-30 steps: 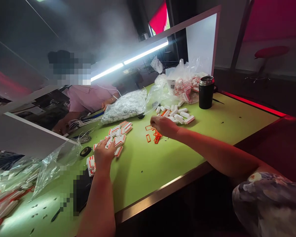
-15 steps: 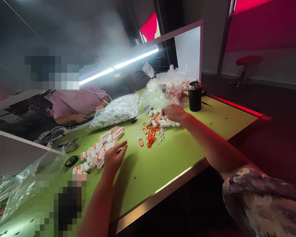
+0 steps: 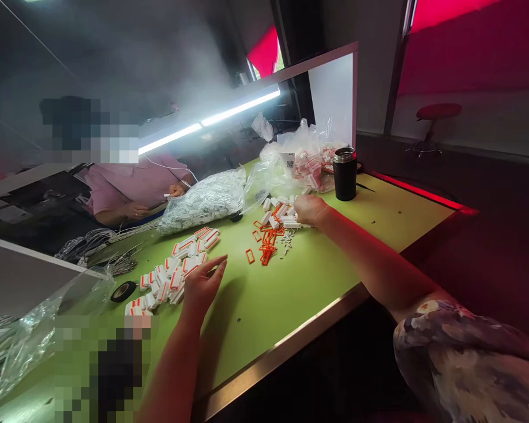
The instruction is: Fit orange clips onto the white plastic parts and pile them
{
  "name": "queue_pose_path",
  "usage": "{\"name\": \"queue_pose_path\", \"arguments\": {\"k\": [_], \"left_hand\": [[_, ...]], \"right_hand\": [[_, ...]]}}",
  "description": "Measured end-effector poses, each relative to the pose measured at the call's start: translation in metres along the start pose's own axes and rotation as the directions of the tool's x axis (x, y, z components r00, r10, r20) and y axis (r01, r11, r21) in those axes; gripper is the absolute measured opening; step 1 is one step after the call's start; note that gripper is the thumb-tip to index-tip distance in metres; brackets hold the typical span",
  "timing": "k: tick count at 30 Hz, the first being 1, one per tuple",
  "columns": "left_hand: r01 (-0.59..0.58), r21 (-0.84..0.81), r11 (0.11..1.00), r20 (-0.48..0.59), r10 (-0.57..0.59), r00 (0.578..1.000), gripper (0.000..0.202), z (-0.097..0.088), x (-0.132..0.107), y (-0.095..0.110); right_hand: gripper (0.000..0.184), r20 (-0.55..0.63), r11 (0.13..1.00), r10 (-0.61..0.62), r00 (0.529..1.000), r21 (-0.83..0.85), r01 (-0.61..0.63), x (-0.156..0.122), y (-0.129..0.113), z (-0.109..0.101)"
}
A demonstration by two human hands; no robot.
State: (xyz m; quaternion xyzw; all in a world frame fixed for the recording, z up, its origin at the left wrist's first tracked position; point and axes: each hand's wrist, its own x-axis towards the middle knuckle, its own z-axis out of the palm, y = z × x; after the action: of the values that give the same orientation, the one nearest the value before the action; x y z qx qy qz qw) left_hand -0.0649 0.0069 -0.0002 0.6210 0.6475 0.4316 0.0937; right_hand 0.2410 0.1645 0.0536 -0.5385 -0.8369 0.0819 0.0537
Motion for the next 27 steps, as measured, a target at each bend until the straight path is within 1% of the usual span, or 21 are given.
{"name": "queue_pose_path", "arguments": {"k": [2,4,6,7,8,9,11,12,13,15,18,21,23,25,27], "left_hand": [[0.021,-0.025,0.999,-0.003,-0.021,1.0,0.028,-0.001,-0.001,0.005],[0.083,-0.095,0.992,0.014,-0.082,0.997,0.028,-0.001,-0.003,0.015],[0.182,-0.236,0.955,0.08,-0.167,0.983,0.03,0.002,-0.006,0.027],[0.237,-0.329,0.914,0.134,-0.204,0.97,0.034,0.005,-0.008,0.034],[0.288,-0.427,0.857,0.19,-0.226,0.955,0.04,0.008,-0.011,0.041],[0.319,-0.521,0.791,0.232,-0.229,0.945,0.049,0.012,-0.013,0.046],[0.353,-0.654,0.669,0.295,-0.204,0.933,0.065,0.022,-0.018,0.056],[0.353,-0.699,0.622,0.307,-0.186,0.934,0.071,0.026,-0.02,0.059],[0.353,-0.732,0.582,0.308,-0.179,0.934,0.074,0.03,-0.022,0.061],[0.363,-0.772,0.521,0.312,-0.186,0.932,0.073,0.034,-0.024,0.062],[0.41,-0.791,0.453,0.342,-0.227,0.912,0.068,0.033,-0.023,0.061],[0.472,-0.8,0.371,0.387,-0.282,0.878,0.069,0.026,-0.019,0.058],[0.515,-0.804,0.296,0.422,-0.325,0.846,0.065,0.023,-0.016,0.057],[0.552,-0.805,0.22,0.458,-0.362,0.812,0.057,0.021,-0.013,0.055],[0.578,-0.8,0.16,0.489,-0.385,0.783,0.048,0.021,-0.011,0.053]], "right_hand": [[0.025,-0.02,1.0,-0.012,1.0,0.021,0.012,-0.004,-0.002,-0.006],[0.025,-0.048,0.998,-0.047,0.998,0.05,0.049,-0.009,-0.008,-0.012],[0.027,-0.088,0.983,-0.118,0.989,0.133,0.13,-0.014,-0.02,-0.015],[0.028,-0.112,0.957,-0.17,0.979,0.217,0.191,-0.017,-0.029,-0.014],[0.028,-0.141,0.91,-0.224,0.964,0.324,0.259,-0.021,-0.038,-0.012],[0.028,-0.177,0.839,-0.271,0.946,0.439,0.322,-0.024,-0.048,-0.008],[0.028,-0.241,0.671,-0.321,0.916,0.625,0.4,-0.031,-0.068,0.003],[0.028,-0.26,0.613,-0.324,0.91,0.675,0.411,-0.035,-0.077,0.01],[0.028,-0.273,0.574,-0.321,0.907,0.705,0.416,-0.038,-0.085,0.017],[0.027,-0.288,0.535,-0.318,0.903,0.732,0.422,-0.042,-0.095,0.028],[0.027,-0.321,0.498,-0.317,0.892,0.744,0.445,-0.042,-0.099,0.037],[0.029,-0.344,0.428,-0.241,0.907,0.801,0.418,-0.036,-0.094,0.037],[0.03,-0.328,0.365,-0.184,0.927,0.852,0.374,-0.032,-0.091,0.036],[0.029,-0.298,0.301,-0.171,0.939,0.892,0.338,-0.03,-0.088,0.034],[0.028,-0.272,0.242,-0.189,0.943,0.918,0.314,-0.029,-0.088,0.035]]}}
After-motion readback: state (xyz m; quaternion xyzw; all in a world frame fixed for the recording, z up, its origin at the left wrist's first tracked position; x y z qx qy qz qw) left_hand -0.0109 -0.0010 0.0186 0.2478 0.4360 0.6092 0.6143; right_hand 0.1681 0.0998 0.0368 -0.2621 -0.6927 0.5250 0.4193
